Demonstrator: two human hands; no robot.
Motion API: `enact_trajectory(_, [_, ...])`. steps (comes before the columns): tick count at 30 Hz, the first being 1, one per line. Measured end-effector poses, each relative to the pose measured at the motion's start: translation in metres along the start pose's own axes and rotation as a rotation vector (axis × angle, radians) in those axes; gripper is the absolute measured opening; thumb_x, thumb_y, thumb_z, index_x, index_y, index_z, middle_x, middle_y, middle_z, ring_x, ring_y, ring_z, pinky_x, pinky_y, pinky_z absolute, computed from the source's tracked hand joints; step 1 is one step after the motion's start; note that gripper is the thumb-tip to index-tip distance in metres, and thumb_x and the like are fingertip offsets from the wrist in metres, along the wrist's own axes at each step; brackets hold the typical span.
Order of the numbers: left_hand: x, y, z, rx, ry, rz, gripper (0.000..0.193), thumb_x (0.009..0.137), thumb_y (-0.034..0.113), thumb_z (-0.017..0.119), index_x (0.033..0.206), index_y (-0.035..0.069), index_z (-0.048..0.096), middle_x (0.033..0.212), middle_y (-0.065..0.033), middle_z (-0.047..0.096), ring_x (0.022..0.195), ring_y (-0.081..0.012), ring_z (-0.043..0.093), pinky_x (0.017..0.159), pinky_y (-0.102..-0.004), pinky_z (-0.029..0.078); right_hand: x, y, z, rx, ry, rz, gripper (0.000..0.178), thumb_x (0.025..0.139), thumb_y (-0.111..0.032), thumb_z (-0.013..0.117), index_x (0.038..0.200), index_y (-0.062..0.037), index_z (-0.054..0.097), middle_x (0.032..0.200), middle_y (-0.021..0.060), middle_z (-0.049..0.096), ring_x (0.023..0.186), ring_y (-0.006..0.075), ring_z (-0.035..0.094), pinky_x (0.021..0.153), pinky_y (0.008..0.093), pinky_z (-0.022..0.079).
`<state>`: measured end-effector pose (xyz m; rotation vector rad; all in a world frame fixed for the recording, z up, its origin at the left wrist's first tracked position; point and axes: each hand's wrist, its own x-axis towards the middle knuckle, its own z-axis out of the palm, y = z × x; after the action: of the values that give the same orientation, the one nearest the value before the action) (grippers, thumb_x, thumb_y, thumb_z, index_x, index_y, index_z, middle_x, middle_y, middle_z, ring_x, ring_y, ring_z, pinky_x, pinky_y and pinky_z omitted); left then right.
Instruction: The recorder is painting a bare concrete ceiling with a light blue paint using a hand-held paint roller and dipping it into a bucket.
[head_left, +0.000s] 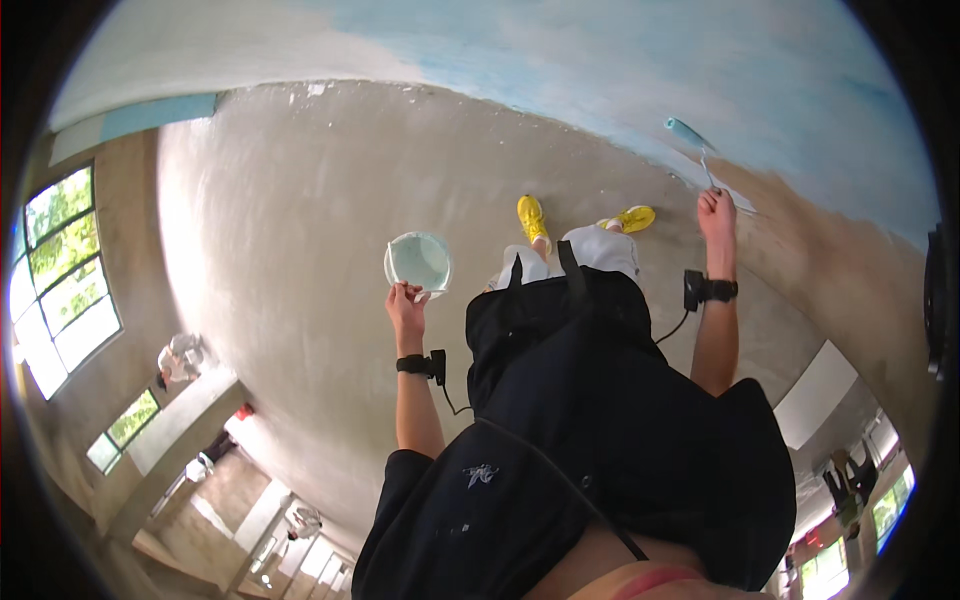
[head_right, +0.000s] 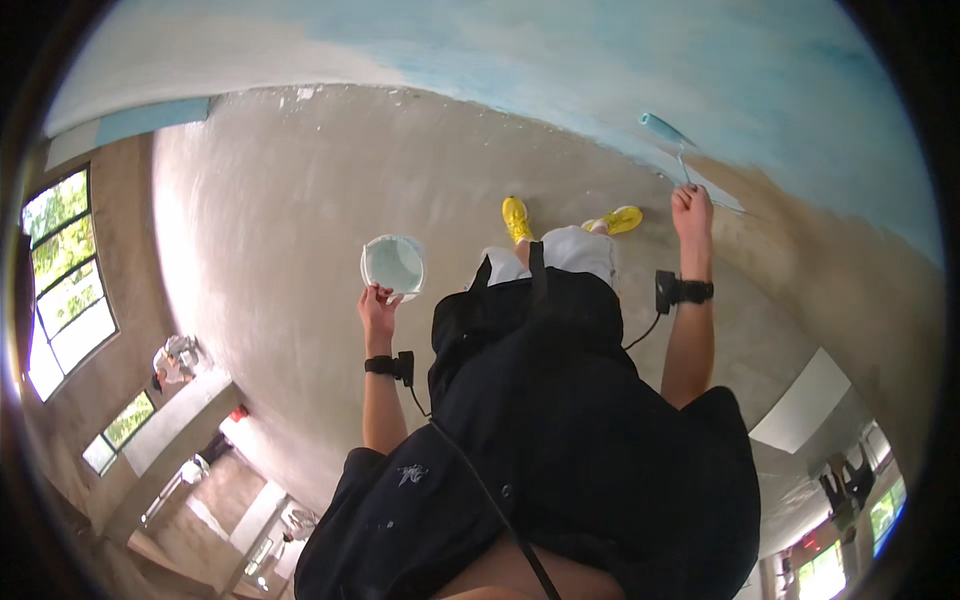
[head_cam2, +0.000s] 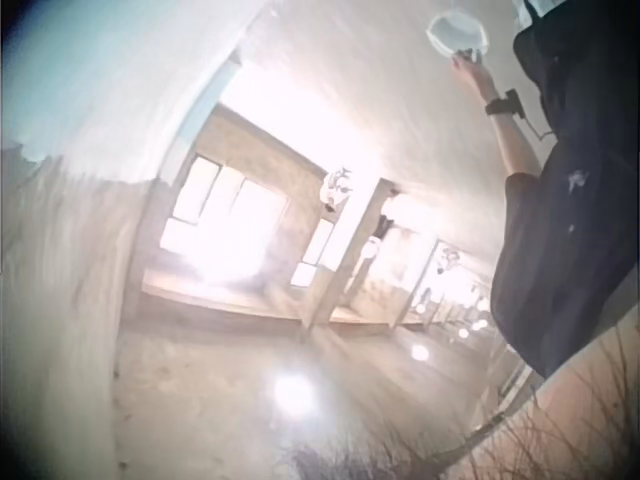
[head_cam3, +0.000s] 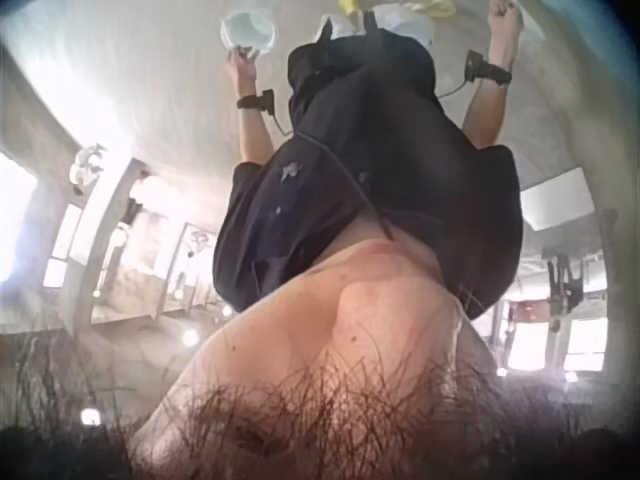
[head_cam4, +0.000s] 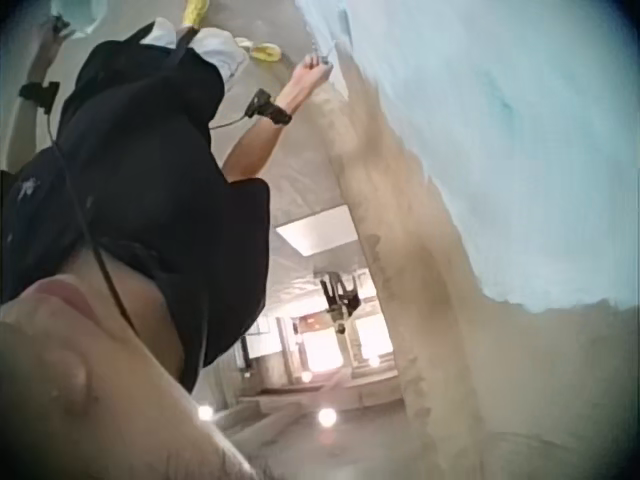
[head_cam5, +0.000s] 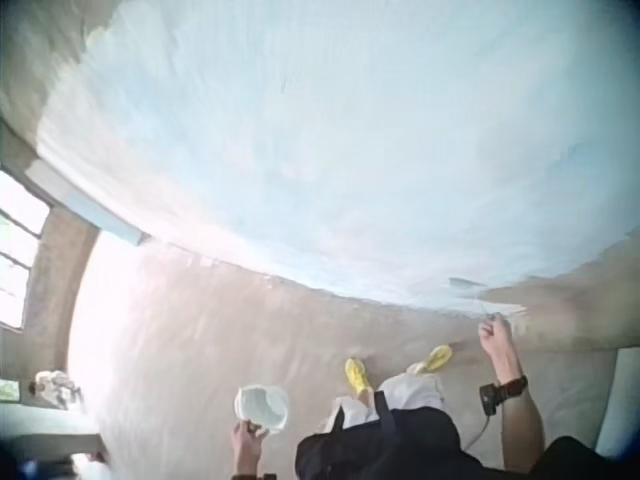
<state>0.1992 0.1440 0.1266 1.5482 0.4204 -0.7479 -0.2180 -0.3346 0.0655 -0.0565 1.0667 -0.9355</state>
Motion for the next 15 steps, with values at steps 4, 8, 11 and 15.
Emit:
enact_trajectory(4, [0.029, -0.011, 0.001, 0.029, -0.066, -0.052, 0.019, 0.099, 0.020, 0.042, 0.090, 0.007, 0.052, 0.071, -0.0019, 0.049, 0.076, -0.0194, 0.056, 0.076, -0.0503, 0.050, -0.089, -0.049, 0.010, 0.085, -0.017, -0.075, 0.020, 0.098, -0.009, 0.037, 0.079, -0.0040, 0.040, 0.063, -0.0022, 0.028, 0.050, 0.0070, 0.022, 0.044, 0.0242, 0.018])
enact_trajectory(8, [0.040, -0.015, 0.009, 0.046, -0.121, -0.087, 0.020, 0.099, 0.021, 0.041, 0.090, 0.007, 0.052, 0.069, -0.0017, 0.048, 0.073, -0.0181, 0.055, 0.074, -0.0472, 0.050, -0.141, -0.069, 0.003, 0.057, -0.050, -0.211, 0.018, 0.098, -0.010, 0.037, 0.082, -0.0031, 0.041, 0.063, -0.0023, 0.029, 0.050, 0.0065, 0.022, 0.044, 0.0234, 0.019])
enact_trajectory(11, [0.044, -0.014, 0.010, 0.082, -0.180, -0.063, 0.016, 0.098, 0.019, 0.042, 0.092, 0.008, 0.051, 0.069, -0.0005, 0.046, 0.073, -0.0161, 0.054, 0.073, -0.0471, 0.052, -0.168, -0.071, 0.013, 0.179, -0.132, -0.073, 0.017, 0.098, -0.011, 0.038, 0.084, -0.0031, 0.042, 0.063, -0.0021, 0.029, 0.050, 0.0067, 0.023, 0.044, 0.0225, 0.019])
enact_trajectory(15, [0.037, -0.010, 0.020, 0.116, -0.213, -0.050, 0.020, 0.100, 0.022, 0.041, 0.090, 0.008, 0.052, 0.066, 0.0006, 0.046, 0.071, -0.0143, 0.053, 0.069, -0.0379, 0.050, -0.164, -0.072, 0.002, 0.215, -0.145, 0.047, 0.018, 0.100, -0.013, 0.038, 0.085, -0.0042, 0.044, 0.063, -0.0029, 0.030, 0.050, 0.0068, 0.024, 0.043, 0.0223, 0.018])
